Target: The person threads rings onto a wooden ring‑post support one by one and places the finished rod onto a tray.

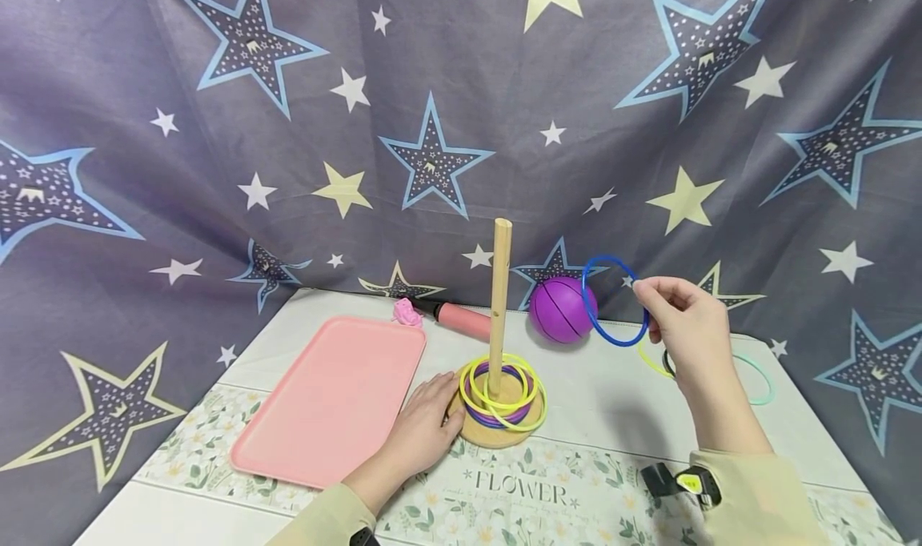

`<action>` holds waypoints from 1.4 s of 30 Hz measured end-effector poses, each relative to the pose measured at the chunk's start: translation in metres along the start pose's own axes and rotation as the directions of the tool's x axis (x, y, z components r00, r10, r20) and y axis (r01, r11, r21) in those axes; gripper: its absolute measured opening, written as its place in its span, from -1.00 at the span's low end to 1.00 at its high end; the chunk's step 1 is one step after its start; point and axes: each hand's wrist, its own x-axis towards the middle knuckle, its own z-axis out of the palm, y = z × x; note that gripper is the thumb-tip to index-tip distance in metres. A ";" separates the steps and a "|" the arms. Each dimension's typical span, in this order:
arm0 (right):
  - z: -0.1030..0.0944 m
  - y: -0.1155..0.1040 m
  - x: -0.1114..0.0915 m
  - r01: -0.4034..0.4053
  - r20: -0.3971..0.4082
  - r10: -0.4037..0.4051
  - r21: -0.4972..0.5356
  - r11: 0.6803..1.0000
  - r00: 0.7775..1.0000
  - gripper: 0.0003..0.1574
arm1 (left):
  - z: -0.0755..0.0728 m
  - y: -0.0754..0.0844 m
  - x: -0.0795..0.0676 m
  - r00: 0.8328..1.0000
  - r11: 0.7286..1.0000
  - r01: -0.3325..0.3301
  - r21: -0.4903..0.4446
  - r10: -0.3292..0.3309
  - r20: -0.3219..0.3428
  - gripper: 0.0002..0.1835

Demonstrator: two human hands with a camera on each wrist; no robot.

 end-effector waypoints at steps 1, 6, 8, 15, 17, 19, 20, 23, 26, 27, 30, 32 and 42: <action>0.002 -0.003 0.000 0.008 0.003 -0.008 0.019 1.000 1.000 -0.83 | 0.000 0.000 0.000 1.000 1.000 0.000 -0.001 0.000 0.000 -0.39; 0.009 -0.017 0.002 0.037 0.023 -0.038 0.070 0.997 0.999 -0.78 | 0.000 0.000 0.000 1.000 1.000 -0.001 -0.005 0.001 -0.003 -0.39; 0.012 -0.022 0.002 0.042 0.028 -0.044 0.068 0.997 0.999 -0.71 | 0.000 0.000 0.000 1.000 1.000 -0.003 -0.005 0.003 -0.004 -0.39; 0.024 -0.043 0.006 0.076 0.062 -0.083 0.109 0.991 0.995 -0.68 | -0.001 0.000 0.000 1.000 1.000 -0.010 -0.010 0.010 -0.007 -0.39; 0.028 -0.048 0.007 0.084 0.071 -0.093 0.116 0.990 0.993 -0.64 | -0.001 0.000 0.000 1.000 1.000 -0.011 -0.008 0.011 -0.007 -0.39; 0.033 -0.052 0.008 0.088 0.079 -0.099 0.129 0.988 0.992 -0.61 | -0.001 0.000 0.000 1.000 1.000 -0.011 -0.007 0.011 -0.007 -0.39; 0.035 -0.054 0.008 0.089 0.082 -0.101 0.133 0.987 0.992 -0.60 | -0.002 0.000 -0.001 1.000 1.000 -0.011 -0.008 0.011 -0.007 -0.39; 0.040 -0.059 0.008 0.096 0.088 -0.108 0.133 0.986 0.990 -0.63 | -0.002 0.000 -0.001 1.000 1.000 -0.011 -0.009 0.011 -0.006 -0.39; 0.046 -0.064 0.009 0.103 0.095 -0.116 0.127 0.987 0.989 -0.66 | -0.002 0.001 -0.001 1.000 1.000 -0.011 -0.012 0.011 -0.003 -0.39; 0.048 -0.065 0.009 0.106 0.097 -0.118 0.120 0.987 0.988 -0.66 | -0.002 0.001 -0.001 1.000 1.000 -0.011 -0.012 0.011 -0.003 -0.39; 0.055 -0.068 0.010 0.113 0.103 -0.123 0.098 0.989 0.987 -0.65 | -0.002 0.001 -0.002 1.000 1.000 -0.012 -0.011 0.012 -0.004 -0.38; 0.060 -0.070 0.012 0.118 0.105 -0.127 0.084 0.989 0.986 -0.65 | -0.002 0.001 -0.002 1.000 1.000 -0.013 -0.008 0.013 -0.006 -0.38; 0.081 -0.077 0.018 0.128 0.132 -0.137 0.076 0.989 0.982 -0.60 | -0.002 0.001 -0.001 1.000 1.000 -0.012 -0.006 0.012 -0.002 -0.38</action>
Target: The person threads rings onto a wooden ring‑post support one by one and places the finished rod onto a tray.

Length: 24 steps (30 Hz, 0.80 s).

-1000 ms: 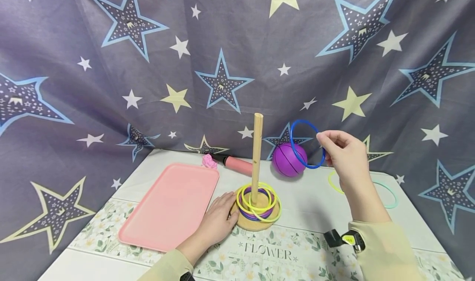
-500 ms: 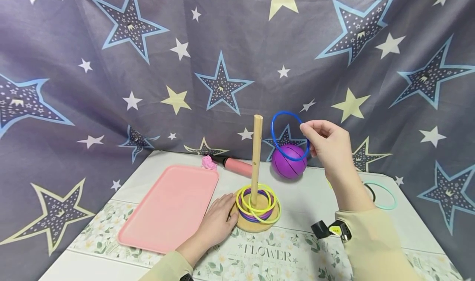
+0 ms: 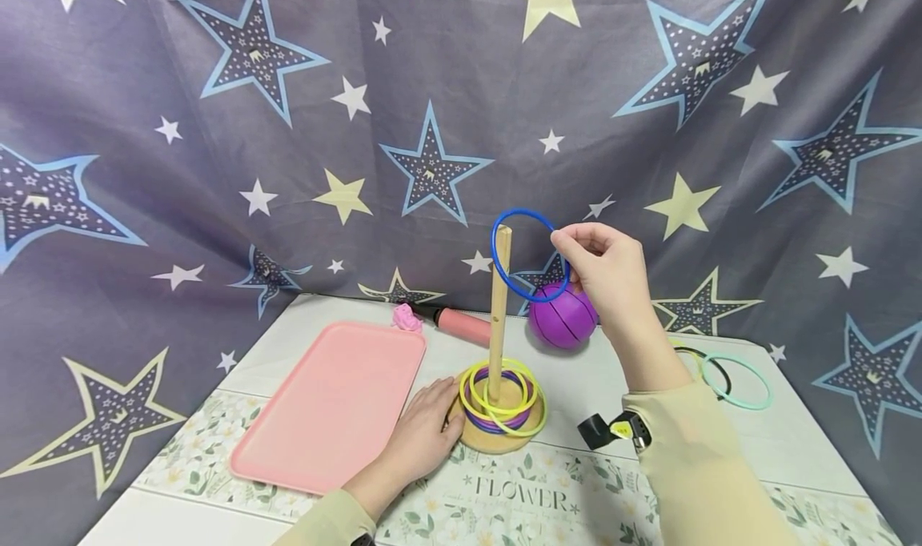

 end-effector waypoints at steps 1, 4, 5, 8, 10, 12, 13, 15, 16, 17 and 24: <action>0.002 0.000 0.001 0.002 0.002 -0.002 -0.001 1.000 1.000 -0.59 | 0.000 0.000 0.000 1.000 1.000 -0.002 -0.004 0.002 -0.001 -0.38; 0.007 -0.001 0.002 0.012 0.005 -0.012 -0.007 1.000 1.000 -0.60 | 0.000 0.001 -0.001 1.000 1.000 0.000 -0.008 0.000 0.003 -0.39; 0.009 -0.001 0.002 0.016 0.005 -0.016 -0.008 1.000 1.000 -0.60 | 0.000 0.001 -0.001 1.000 1.000 -0.002 -0.009 0.002 0.002 -0.39; 0.013 -0.002 0.003 0.019 0.002 -0.019 -0.013 1.000 1.000 -0.61 | 0.000 0.002 -0.001 1.000 1.000 -0.001 -0.007 0.002 0.002 -0.39; 0.016 -0.002 0.004 0.020 0.002 -0.020 -0.016 1.000 1.000 -0.60 | 0.000 0.002 0.000 1.000 1.000 -0.003 -0.005 0.003 0.001 -0.40; 0.018 -0.002 0.005 0.019 0.003 -0.019 -0.021 1.000 1.000 -0.60 | 0.000 0.002 0.000 1.000 1.000 -0.004 -0.003 0.004 -0.001 -0.40; 0.019 -0.002 0.005 0.017 0.004 -0.017 -0.022 1.000 1.000 -0.60 | 0.000 0.002 0.000 1.000 1.000 -0.004 -0.004 0.004 -0.002 -0.39; 0.021 0.000 0.006 0.011 0.007 -0.011 -0.021 1.000 1.000 -0.59 | 0.000 0.002 0.000 1.000 1.000 -0.004 0.001 0.004 -0.002 -0.40; 0.022 0.001 0.006 0.006 0.009 -0.006 -0.019 1.000 1.000 -0.58 | 0.000 0.002 0.000 1.000 1.000 -0.004 0.001 0.004 -0.002 -0.40; 0.023 0.001 0.006 0.001 0.011 -0.001 -0.017 1.000 1.000 -0.58 | 0.000 0.002 0.000 1.000 1.000 -0.004 0.002 0.004 -0.002 -0.40; 0.027 0.010 0.005 -0.029 0.019 0.029 -0.006 1.000 0.999 -0.58 | -0.002 0.003 -0.001 1.000 1.000 -0.007 0.002 0.007 -0.005 -0.41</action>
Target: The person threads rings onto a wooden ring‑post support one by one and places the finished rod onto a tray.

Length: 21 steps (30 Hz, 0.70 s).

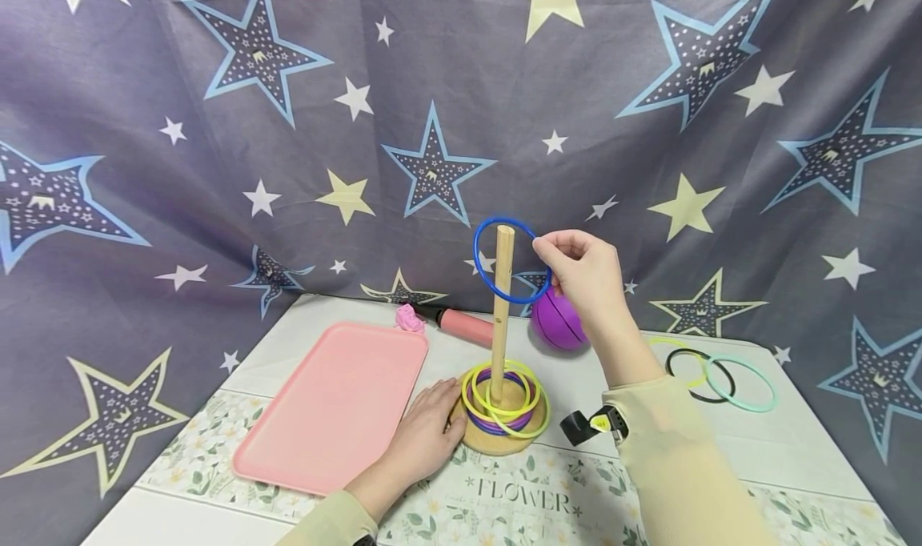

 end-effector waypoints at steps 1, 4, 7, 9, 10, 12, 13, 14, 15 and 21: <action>0.000 0.002 0.000 -0.002 0.000 0.002 -0.002 1.000 1.000 -0.58 | 0.000 0.000 0.000 1.000 1.000 -0.002 0.001 0.002 -0.001 -0.41; 0.001 0.008 -0.001 -0.011 0.003 0.011 -0.013 1.000 1.000 -0.57 | -0.001 0.001 -0.001 1.000 1.000 -0.007 0.002 0.007 -0.005 -0.41; 0.002 0.013 -0.002 -0.025 0.006 0.026 -0.032 0.999 1.000 -0.57 | -0.001 0.001 -0.001 1.000 1.000 -0.009 0.003 0.009 -0.007 -0.41; 0.003 0.017 -0.002 -0.036 0.008 0.036 -0.042 0.998 0.999 -0.56 | -0.001 0.001 -0.001 1.000 1.000 -0.005 0.002 0.005 -0.004 -0.41; 0.003 0.019 -0.002 -0.042 0.009 0.042 -0.046 0.998 0.999 -0.56 | 0.000 0.000 -0.001 1.000 1.000 -0.004 0.004 0.004 -0.005 -0.41; 0.003 0.024 -0.003 -0.052 0.013 0.053 -0.055 0.997 0.999 -0.55 | 0.000 0.000 -0.001 1.000 1.000 -0.002 0.006 0.002 -0.004 -0.41; 0.003 0.026 -0.003 -0.056 0.017 0.057 -0.058 0.997 0.998 -0.54 | 0.001 0.000 -0.001 1.000 1.000 0.003 0.005 -0.003 -0.001 -0.41; 0.002 0.028 -0.003 -0.060 0.020 0.062 -0.060 0.996 0.998 -0.54 | 0.001 -0.001 -0.001 1.000 1.000 0.004 0.006 -0.004 -0.001 -0.41; 0.003 0.030 -0.003 -0.064 0.024 0.066 -0.062 0.996 0.998 -0.53 | 0.002 -0.001 -0.001 1.000 1.000 0.005 0.007 -0.005 -0.001 -0.41; 0.004 0.042 -0.005 -0.076 0.029 0.078 -0.076 0.994 0.997 -0.55 | 0.004 -0.003 0.000 1.000 1.000 0.008 0.013 -0.008 -0.001 -0.40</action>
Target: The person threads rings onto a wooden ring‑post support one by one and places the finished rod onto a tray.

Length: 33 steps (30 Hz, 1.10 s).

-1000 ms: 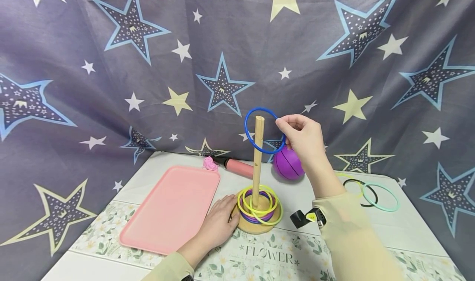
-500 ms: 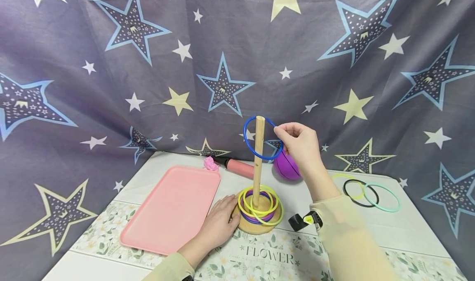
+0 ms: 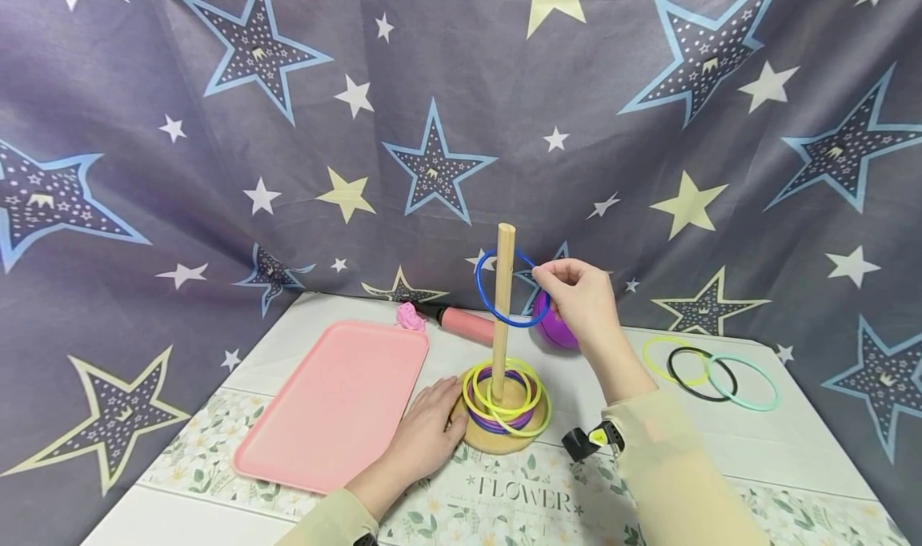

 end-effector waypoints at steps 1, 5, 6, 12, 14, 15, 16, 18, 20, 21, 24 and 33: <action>0.001 0.002 0.000 -0.003 -0.002 0.003 -0.002 1.000 1.000 -0.55 | 0.000 0.000 0.000 1.000 1.000 0.000 0.003 0.000 0.000 -0.40; 0.004 0.010 -0.003 -0.027 0.003 0.027 0.004 1.000 1.000 -0.56 | 0.001 -0.001 0.000 1.000 1.000 0.000 0.008 0.000 -0.001 -0.39; 0.004 0.012 -0.004 -0.033 0.005 0.033 0.006 0.999 0.999 -0.56 | 0.001 -0.001 0.001 1.000 1.000 0.000 0.008 0.000 0.000 -0.39; 0.006 0.025 -0.006 -0.066 0.010 0.066 0.018 0.998 0.998 -0.55 | 0.000 0.000 0.001 1.000 1.000 0.000 0.006 0.000 0.001 -0.39; 0.007 0.030 -0.007 -0.079 0.007 0.078 0.024 0.997 0.997 -0.56 | 0.000 0.000 0.001 1.000 1.000 0.000 0.008 0.000 0.001 -0.39; 0.007 0.032 -0.007 -0.083 0.005 0.083 0.027 0.996 0.997 -0.57 | 0.000 0.000 0.001 1.000 1.000 0.000 0.009 0.000 0.001 -0.39; 0.008 0.034 -0.007 -0.089 0.004 0.088 0.032 0.996 0.996 -0.59 | 0.000 0.000 0.001 1.000 1.000 0.000 0.009 0.000 0.000 -0.39; 0.009 0.038 -0.008 -0.097 0.004 0.097 0.038 0.995 0.995 -0.61 | 0.000 0.000 0.001 1.000 1.000 -0.001 0.010 0.001 0.000 -0.39; 0.010 0.042 -0.009 -0.101 0.007 0.101 0.039 0.994 0.995 -0.62 | 0.000 0.000 0.001 1.000 1.000 -0.001 0.013 0.002 -0.001 -0.39; 0.011 0.044 -0.010 -0.103 0.008 0.103 0.036 0.994 0.995 -0.63 | 0.000 0.000 0.001 1.000 1.000 -0.001 0.014 0.001 -0.001 -0.39; 0.013 0.048 -0.011 -0.106 0.014 0.105 0.027 0.994 0.994 -0.63 | 0.001 0.000 0.001 1.000 1.000 -0.001 0.020 0.001 -0.001 -0.40; 0.017 0.064 -0.015 -0.119 0.027 0.119 0.010 0.993 0.993 -0.62 | -0.001 0.001 0.001 1.000 1.000 0.004 0.019 -0.004 0.004 -0.39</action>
